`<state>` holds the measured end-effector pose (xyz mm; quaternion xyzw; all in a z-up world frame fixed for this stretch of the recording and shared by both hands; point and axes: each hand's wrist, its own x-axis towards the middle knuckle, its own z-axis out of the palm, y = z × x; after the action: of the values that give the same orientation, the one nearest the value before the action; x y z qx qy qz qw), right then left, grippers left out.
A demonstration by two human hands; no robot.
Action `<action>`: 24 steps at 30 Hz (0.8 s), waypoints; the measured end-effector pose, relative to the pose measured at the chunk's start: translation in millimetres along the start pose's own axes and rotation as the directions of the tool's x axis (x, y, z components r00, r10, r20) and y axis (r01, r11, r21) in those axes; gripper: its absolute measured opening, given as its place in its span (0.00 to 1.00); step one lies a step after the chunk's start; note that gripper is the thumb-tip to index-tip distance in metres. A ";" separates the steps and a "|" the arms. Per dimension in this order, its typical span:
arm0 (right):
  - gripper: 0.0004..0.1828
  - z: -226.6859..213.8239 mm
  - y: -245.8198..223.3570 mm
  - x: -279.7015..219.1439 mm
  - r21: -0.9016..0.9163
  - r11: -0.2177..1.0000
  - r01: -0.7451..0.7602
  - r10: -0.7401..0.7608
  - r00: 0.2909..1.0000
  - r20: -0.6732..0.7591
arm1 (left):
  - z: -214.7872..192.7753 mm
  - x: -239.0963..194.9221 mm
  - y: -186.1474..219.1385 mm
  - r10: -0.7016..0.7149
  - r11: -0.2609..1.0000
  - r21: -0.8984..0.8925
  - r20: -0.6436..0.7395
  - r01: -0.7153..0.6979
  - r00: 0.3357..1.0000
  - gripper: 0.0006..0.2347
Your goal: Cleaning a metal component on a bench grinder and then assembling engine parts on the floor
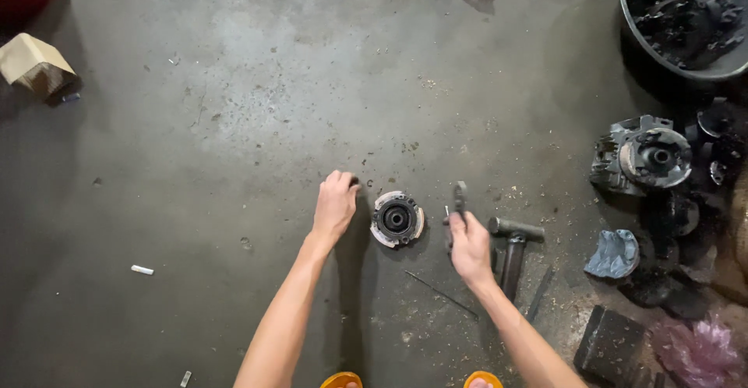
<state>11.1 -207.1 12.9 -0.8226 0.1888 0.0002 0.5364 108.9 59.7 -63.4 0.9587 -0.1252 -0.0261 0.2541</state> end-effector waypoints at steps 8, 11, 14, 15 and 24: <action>0.20 23.0 9.0 -27.6 0.078 0.966 -0.245 0.214 0.935 0.282 | -2.6 -10.3 -16.2 -0.066 0.997 0.026 -0.097 0.069 0.993 0.04; 0.21 19.7 13.5 -31.4 -0.033 0.983 -0.178 0.178 0.915 0.363 | 11.6 10.1 -17.2 0.037 0.987 0.160 -0.030 -0.032 0.999 0.06; 0.23 14.9 5.9 -34.4 -0.051 0.979 -0.196 0.200 0.894 0.400 | 33.1 19.0 -24.9 0.039 0.967 0.251 0.022 -0.043 0.999 0.08; 0.23 14.7 9.8 -33.8 -0.043 0.979 -0.200 0.200 0.890 0.410 | 37.2 20.0 -25.7 0.031 0.958 0.284 0.048 -0.043 0.998 0.08; 0.28 26.9 -23.5 -15.3 -0.201 0.976 -0.083 0.163 0.890 0.426 | -13.1 -22.7 37.3 -0.443 0.701 -0.615 0.023 0.362 0.896 0.06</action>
<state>9.6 -170.3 25.4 -0.8319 0.1137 0.2368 0.4889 80.0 40.4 -33.9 0.8300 0.1188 -0.0586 0.5418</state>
